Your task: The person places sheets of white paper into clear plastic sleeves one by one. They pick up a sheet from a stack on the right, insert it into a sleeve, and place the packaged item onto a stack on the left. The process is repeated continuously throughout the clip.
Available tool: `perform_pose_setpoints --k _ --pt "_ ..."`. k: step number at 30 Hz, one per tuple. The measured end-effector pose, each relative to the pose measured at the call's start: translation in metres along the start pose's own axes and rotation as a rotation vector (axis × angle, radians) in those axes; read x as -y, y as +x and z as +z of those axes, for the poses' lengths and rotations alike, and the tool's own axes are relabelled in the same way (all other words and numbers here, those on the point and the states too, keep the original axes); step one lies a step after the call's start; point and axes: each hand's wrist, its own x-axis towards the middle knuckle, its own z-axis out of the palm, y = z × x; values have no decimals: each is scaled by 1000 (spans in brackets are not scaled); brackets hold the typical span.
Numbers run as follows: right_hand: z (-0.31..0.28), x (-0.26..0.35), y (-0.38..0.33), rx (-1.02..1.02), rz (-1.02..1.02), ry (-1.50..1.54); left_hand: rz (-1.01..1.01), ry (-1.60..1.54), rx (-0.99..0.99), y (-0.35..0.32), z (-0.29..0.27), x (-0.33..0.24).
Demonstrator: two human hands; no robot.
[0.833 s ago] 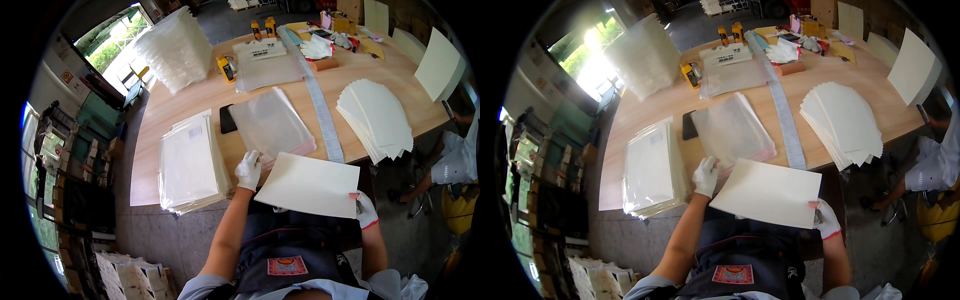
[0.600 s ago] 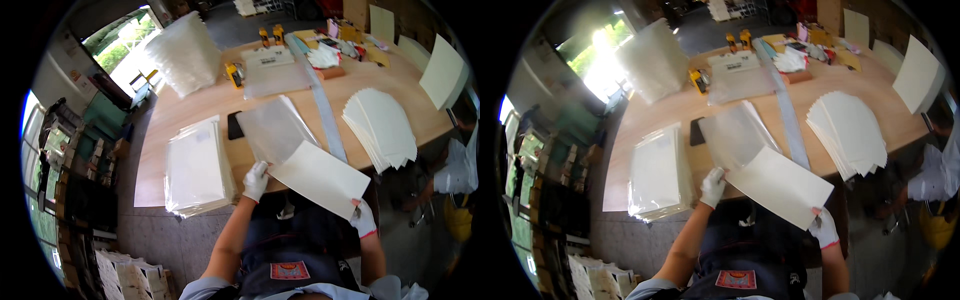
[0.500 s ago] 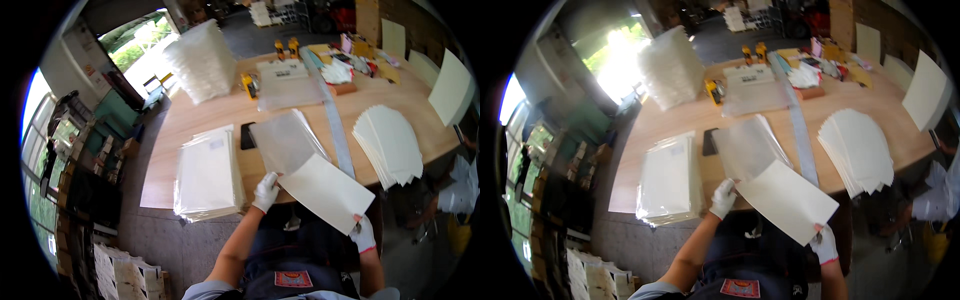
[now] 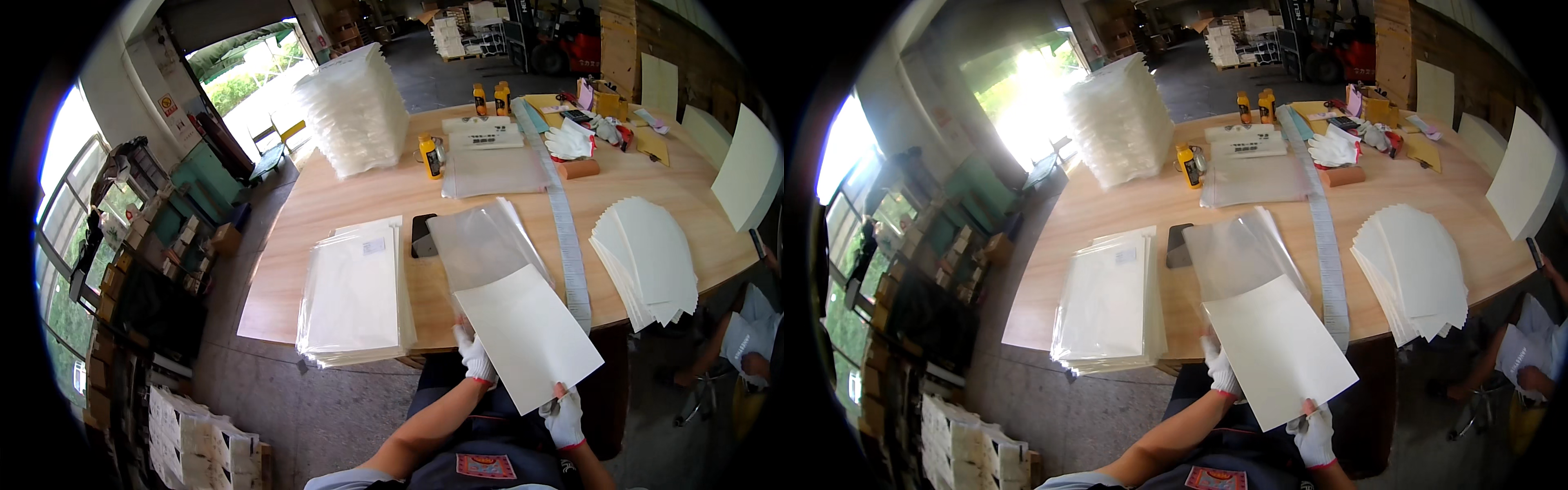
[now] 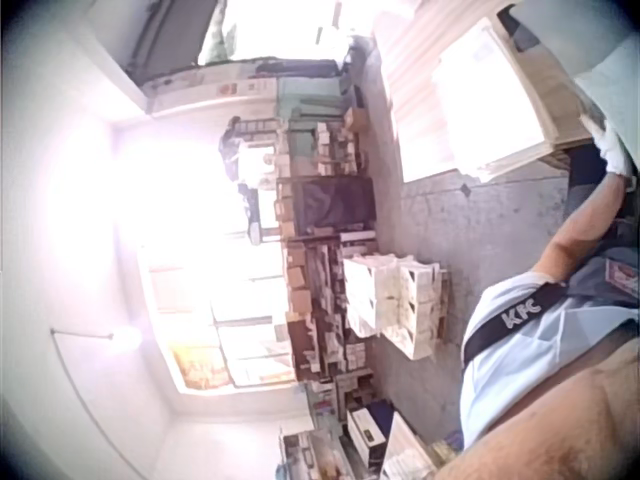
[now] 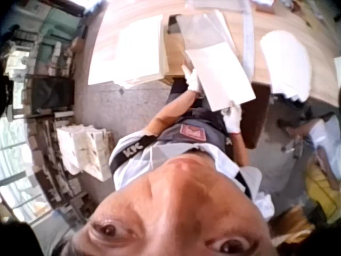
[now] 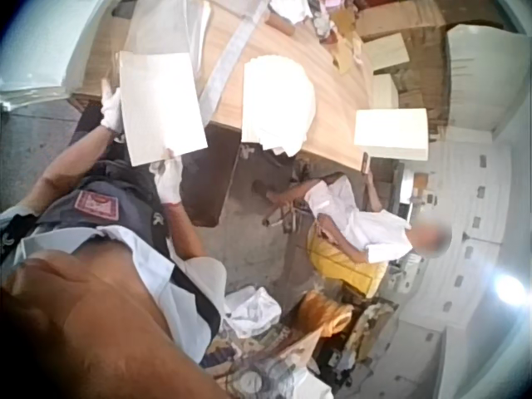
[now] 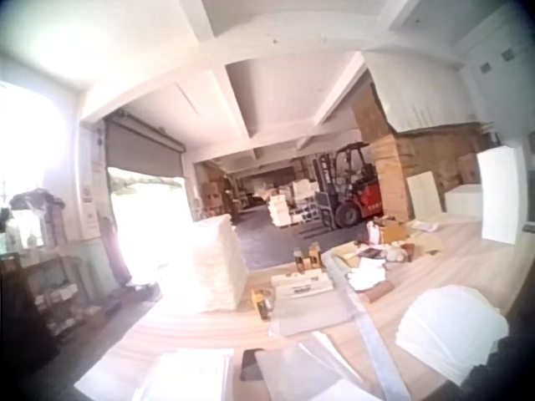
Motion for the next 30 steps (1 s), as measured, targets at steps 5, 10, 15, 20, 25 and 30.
perform_pose_setpoints --k 5,10,15,20,25,30 --pt "-2 3 1 9 -29 -45 -620 -132 277 25 -29 33" --pt "-13 -6 11 -6 15 -152 -61 680 524 -4 -84 65" --pt "-14 -46 46 9 125 37 -226 593 545 -52 -114 45" --pt "1 -63 84 -8 261 523 -566 339 308 -45 -86 7" --pt "23 -38 51 63 364 -144 -717 344 293 -43 -76 -50" --pt "53 -29 52 305 94 -904 -446 596 304 -23 -99 -66"
